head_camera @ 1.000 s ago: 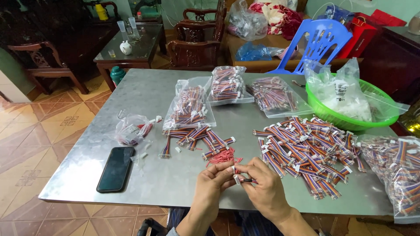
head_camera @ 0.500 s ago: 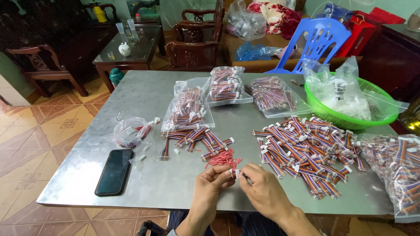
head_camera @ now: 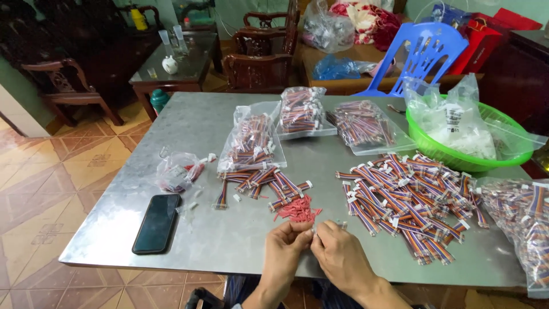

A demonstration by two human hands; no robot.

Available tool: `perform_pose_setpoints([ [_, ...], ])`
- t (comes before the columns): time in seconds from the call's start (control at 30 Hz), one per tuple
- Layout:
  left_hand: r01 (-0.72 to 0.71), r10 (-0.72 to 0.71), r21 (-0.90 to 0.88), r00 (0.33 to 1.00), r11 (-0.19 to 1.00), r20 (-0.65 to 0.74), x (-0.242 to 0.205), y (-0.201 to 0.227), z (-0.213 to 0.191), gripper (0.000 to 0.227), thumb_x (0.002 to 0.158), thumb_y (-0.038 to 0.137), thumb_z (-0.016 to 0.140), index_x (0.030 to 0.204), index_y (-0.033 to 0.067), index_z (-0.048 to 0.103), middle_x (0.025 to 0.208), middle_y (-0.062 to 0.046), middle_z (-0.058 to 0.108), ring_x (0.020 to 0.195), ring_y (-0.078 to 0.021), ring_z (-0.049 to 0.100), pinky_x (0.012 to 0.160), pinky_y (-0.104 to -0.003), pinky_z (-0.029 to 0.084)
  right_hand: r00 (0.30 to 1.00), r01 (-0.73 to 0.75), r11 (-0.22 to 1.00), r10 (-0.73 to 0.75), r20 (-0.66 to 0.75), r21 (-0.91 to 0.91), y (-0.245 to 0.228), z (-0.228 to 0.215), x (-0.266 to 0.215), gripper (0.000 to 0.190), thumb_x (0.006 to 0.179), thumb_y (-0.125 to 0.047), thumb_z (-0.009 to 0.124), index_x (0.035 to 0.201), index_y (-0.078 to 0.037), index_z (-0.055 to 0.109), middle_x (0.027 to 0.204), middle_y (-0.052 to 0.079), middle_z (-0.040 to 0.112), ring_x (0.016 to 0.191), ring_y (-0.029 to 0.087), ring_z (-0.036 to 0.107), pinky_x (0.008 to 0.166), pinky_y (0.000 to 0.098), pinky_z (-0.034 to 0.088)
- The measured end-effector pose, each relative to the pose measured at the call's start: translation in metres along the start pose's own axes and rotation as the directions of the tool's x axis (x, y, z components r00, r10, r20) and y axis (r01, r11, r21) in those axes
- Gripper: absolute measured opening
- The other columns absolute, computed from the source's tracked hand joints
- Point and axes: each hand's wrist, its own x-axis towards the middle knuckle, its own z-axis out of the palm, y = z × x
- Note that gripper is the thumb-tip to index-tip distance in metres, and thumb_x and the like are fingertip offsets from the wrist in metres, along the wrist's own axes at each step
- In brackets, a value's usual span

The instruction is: Manually assembling electronic components by attaching small red connectors to the ends of ribbon cables.

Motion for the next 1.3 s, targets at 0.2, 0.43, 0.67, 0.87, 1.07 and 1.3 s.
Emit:
perform_pose_setpoints([
  [0.2,0.032,-0.033,-0.039,0.999,0.999,-0.026,-0.013,0.02,0.008,0.014,0.088,0.0,0.076,0.101,-0.0041,0.078,0.093,-0.014,0.08,0.084,-0.0188,0.074,0.081,-0.029,0.062,0.998,-0.011,0.999,0.014,-0.065,0.051,-0.007,-0.012,0.004,0.023,0.094,-0.015,0.057,0.074,-0.012,0.046,0.069,0.007,0.054,0.06,0.03,0.052,0.06,0.0457,0.041],
  [0.43,-0.139,0.122,0.146,0.986,0.979,0.116,0.019,0.023,-0.024,0.015,0.088,0.009,0.078,0.101,0.0021,0.08,0.087,-0.008,0.08,0.074,-0.0146,0.069,0.071,-0.027,0.061,0.997,0.02,0.998,-0.025,0.071,0.065,0.029,-0.045,0.009,0.015,0.085,-0.008,0.066,0.098,-0.014,0.065,0.091,0.003,0.066,0.074,0.026,0.067,0.063,0.0434,0.049],
  [0.67,-0.256,0.509,0.963,0.842,0.086,0.179,0.093,0.079,-0.068,0.038,0.088,0.034,0.072,0.123,0.0201,0.072,0.124,-0.003,0.069,0.112,-0.0288,0.059,0.093,-0.043,0.048,0.887,-0.458,0.888,0.46,0.035,-0.046,0.054,-0.051,0.005,0.048,0.082,-0.027,0.076,0.126,-0.02,0.059,0.119,0.006,0.076,0.099,0.031,0.076,0.082,0.046,0.059],
  [0.87,-0.281,0.47,0.944,0.818,-0.174,0.331,0.11,0.073,-0.086,0.024,0.088,0.017,0.062,0.109,0.0146,0.074,0.113,-0.005,0.072,0.097,-0.0323,0.064,0.082,-0.046,0.051,0.866,-0.455,0.885,0.465,0.185,-0.095,0.057,-0.017,-0.005,0.027,0.088,-0.038,0.068,0.113,-0.03,0.06,0.094,-0.005,0.08,0.083,0.025,0.075,0.072,0.0434,0.055],
  [1.07,-0.138,0.371,0.958,0.9,-0.251,0.227,0.074,0.09,-0.085,0.023,0.088,0.012,0.057,0.106,0.0157,0.072,0.108,-0.005,0.071,0.104,-0.032,0.062,0.086,-0.046,0.05,0.914,-0.355,0.93,0.366,0.175,-0.093,0.052,-0.016,-0.005,0.023,0.087,-0.025,0.066,0.109,-0.025,0.057,0.095,-0.005,0.077,0.075,0.023,0.074,0.06,0.0434,0.055],
  [1.3,-0.26,0.222,0.948,0.928,-0.186,0.299,0.1,0.087,-0.052,0.044,0.095,0.033,0.068,0.136,0.0204,0.063,0.114,-0.009,0.06,0.104,-0.0316,0.059,0.076,-0.046,0.056,0.928,-0.337,0.939,0.342,0.145,-0.064,0.052,-0.017,-0.006,0.023,0.086,-0.02,0.067,0.107,-0.024,0.059,0.1,-0.007,0.078,0.074,0.023,0.076,0.058,0.0432,0.057],
])
